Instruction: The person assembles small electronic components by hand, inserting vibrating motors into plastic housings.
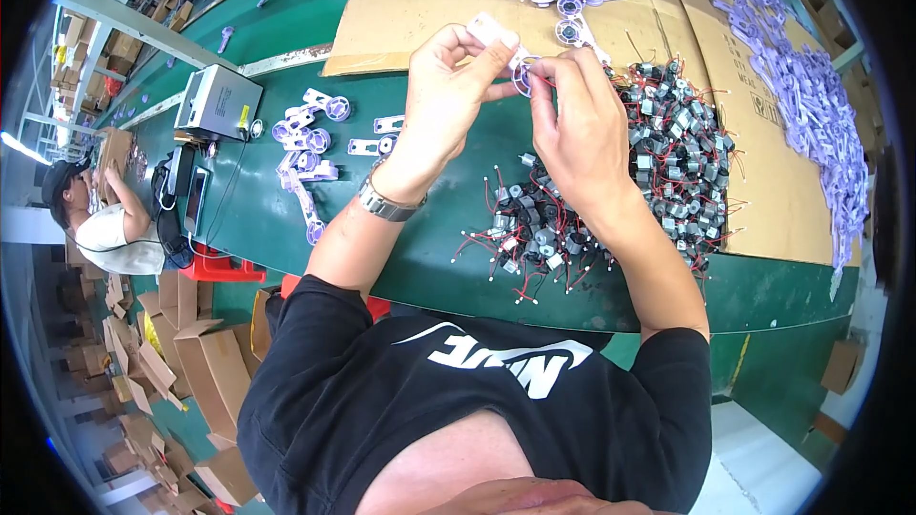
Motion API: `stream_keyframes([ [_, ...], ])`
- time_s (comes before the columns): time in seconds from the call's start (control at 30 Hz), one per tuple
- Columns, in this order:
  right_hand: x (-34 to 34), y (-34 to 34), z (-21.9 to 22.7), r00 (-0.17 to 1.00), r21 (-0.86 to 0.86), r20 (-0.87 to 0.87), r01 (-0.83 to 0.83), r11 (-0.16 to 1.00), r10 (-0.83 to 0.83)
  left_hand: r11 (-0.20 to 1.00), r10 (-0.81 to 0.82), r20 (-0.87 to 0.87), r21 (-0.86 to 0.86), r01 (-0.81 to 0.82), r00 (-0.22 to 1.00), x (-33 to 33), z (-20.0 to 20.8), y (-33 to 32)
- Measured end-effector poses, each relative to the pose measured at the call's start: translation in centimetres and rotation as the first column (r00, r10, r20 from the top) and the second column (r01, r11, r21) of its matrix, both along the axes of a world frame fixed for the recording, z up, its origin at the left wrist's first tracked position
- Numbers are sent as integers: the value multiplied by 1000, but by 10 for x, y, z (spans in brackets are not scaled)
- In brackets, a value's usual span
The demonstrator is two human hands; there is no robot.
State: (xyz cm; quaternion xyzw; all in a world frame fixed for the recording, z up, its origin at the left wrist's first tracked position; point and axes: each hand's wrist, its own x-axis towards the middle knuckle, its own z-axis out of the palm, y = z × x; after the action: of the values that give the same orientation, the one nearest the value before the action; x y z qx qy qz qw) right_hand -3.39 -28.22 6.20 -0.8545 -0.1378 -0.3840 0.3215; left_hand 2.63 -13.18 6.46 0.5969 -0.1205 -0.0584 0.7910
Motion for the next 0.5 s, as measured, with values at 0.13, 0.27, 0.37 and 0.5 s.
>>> stream_keyframes([
  [0.13,-1,0,0,999,21,-34,-9,1000,10,1000,-25,5,18,25,1000,0,-1,1],
  [0.27,-1,0,1,1000,33,-16,-21,999,22,999,-41,-20,27,41,999,-4,1,-1],
  [0.37,1,1,-1,999,43,-32,-15,999,17,999,4,-8,33,-4,1000,-6,1,-5],
  [0.5,0,10,6,993,275,-38,-99,956,114,1000,8,-9,21,-8,1000,-1,-1,-1],
])
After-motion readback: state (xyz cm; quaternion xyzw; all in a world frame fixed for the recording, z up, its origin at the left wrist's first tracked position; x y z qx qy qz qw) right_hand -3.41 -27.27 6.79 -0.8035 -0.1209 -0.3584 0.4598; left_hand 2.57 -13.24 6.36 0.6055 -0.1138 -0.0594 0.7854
